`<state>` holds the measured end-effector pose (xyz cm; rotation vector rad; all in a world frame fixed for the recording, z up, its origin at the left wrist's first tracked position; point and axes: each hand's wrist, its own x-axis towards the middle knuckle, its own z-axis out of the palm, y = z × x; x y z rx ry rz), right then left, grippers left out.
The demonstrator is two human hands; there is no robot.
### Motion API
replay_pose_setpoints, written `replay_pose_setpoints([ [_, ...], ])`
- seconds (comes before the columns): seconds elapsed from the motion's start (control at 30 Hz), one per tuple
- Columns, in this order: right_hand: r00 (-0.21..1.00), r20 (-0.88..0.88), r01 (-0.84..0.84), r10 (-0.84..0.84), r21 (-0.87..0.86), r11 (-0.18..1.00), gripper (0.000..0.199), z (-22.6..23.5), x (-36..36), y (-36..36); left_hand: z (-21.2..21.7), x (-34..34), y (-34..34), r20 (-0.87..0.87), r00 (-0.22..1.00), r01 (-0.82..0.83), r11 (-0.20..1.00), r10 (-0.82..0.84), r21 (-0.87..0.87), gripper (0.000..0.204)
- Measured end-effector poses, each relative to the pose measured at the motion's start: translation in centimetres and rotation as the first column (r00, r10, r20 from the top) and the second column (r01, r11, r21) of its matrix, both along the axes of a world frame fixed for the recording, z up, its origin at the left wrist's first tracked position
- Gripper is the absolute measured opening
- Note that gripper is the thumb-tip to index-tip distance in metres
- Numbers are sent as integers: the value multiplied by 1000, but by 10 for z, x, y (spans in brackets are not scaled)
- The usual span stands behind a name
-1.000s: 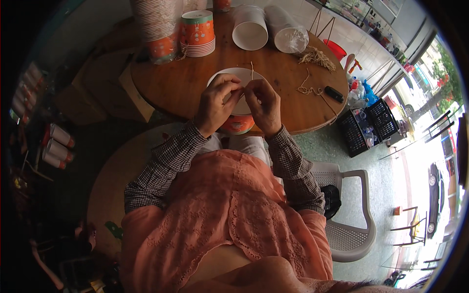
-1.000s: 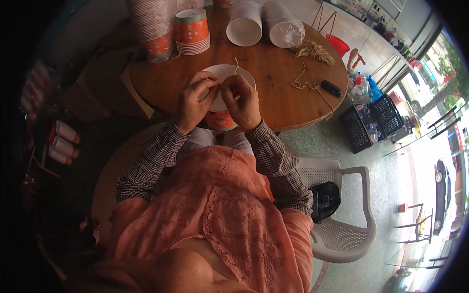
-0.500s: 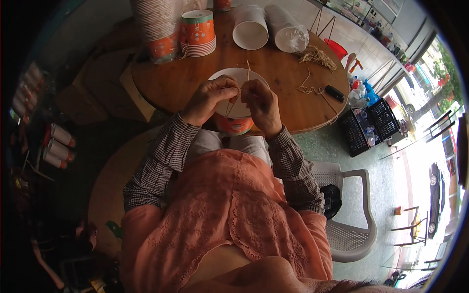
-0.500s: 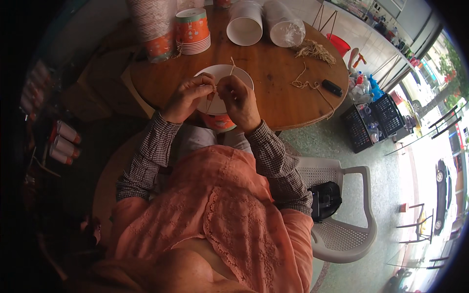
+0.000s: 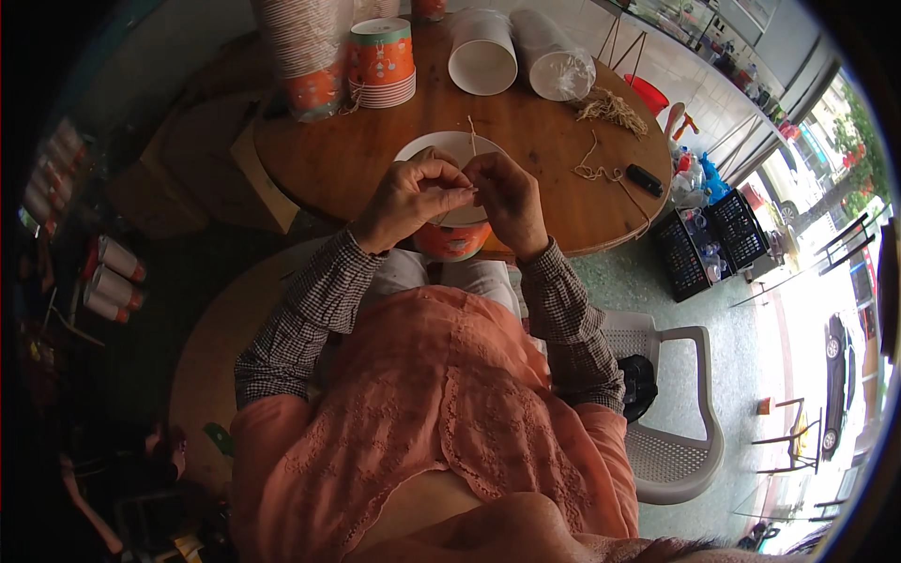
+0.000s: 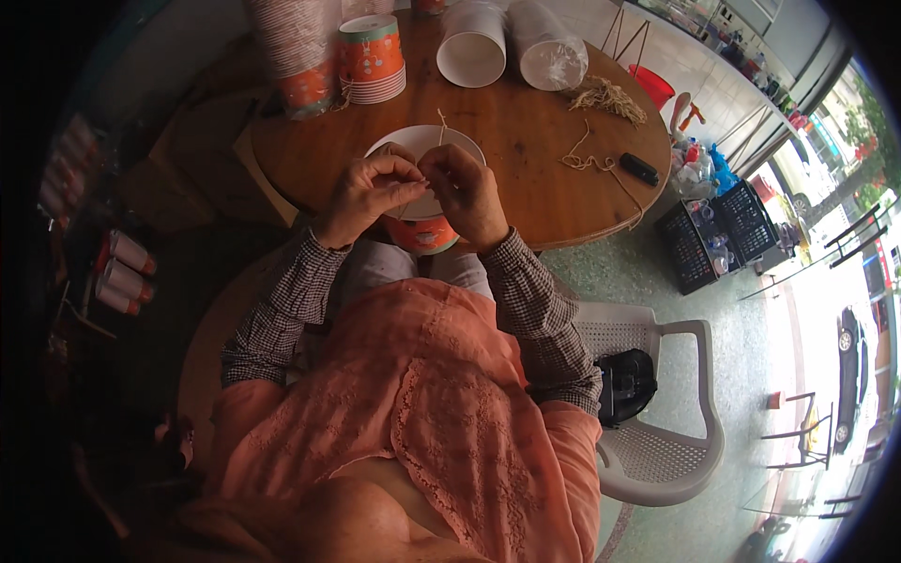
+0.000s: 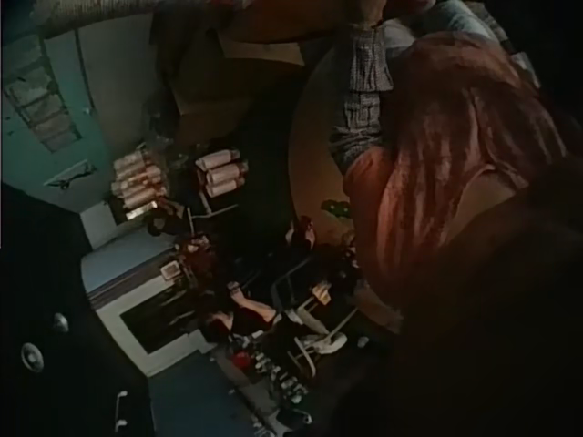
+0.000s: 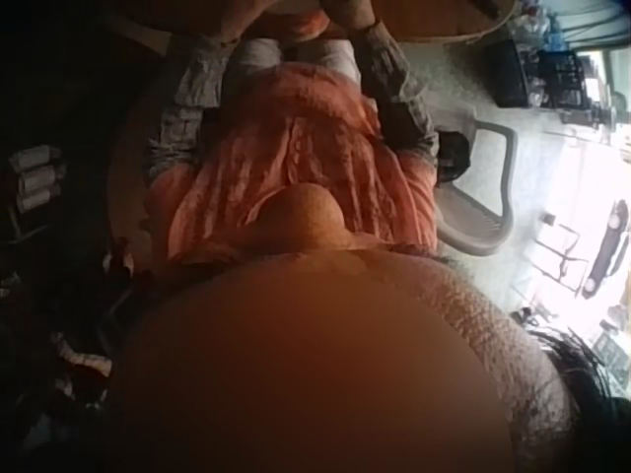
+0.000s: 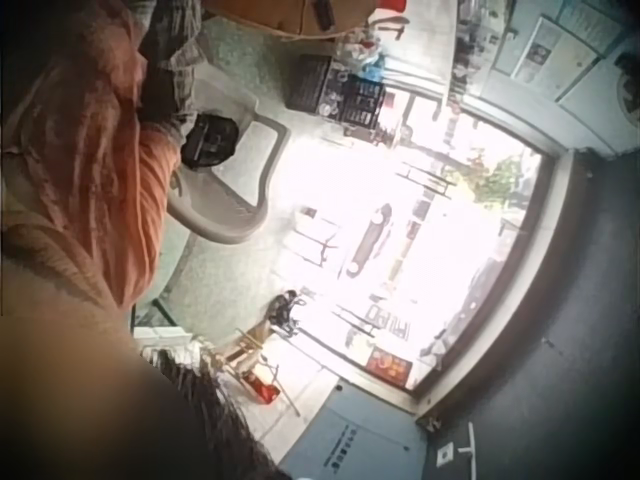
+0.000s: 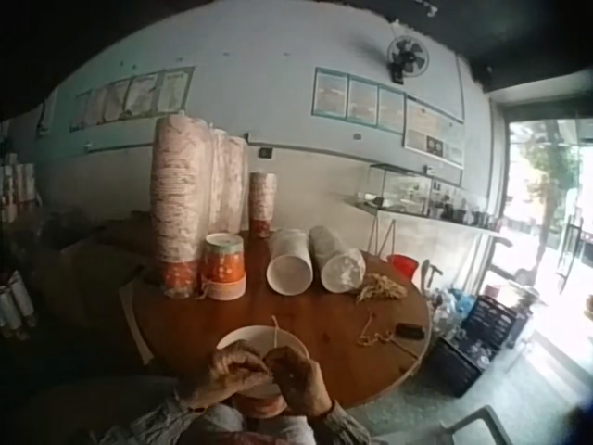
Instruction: The person is attaching strings to small decorative paper buckets.
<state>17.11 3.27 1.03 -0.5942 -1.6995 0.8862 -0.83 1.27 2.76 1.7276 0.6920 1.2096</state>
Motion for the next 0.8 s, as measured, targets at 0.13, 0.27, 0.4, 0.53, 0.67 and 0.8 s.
replay_pose_setpoints([
  [0.13,1000,5,4,-4,-38,999,6,2,2,-2,-1,1,-2,38,998,-55,998,54,20,14],
  [0.27,990,-104,-99,92,-72,992,11,4,4,-3,0,-4,-1,83,996,-8,996,15,-92,16],
  [0.4,991,-30,-131,130,-48,990,21,10,9,-4,-3,-4,0,90,996,-17,997,24,-76,18],
  [0.53,979,64,-190,195,-68,979,23,17,11,-3,-3,-6,0,90,996,7,999,-2,-54,15],
  [0.67,971,116,-204,207,-38,978,18,18,14,1,-6,-8,3,79,997,-6,998,10,-57,15],
  [0.8,974,226,-65,29,154,986,15,22,13,-6,-1,-9,1,67,998,-16,997,21,-72,15],
])
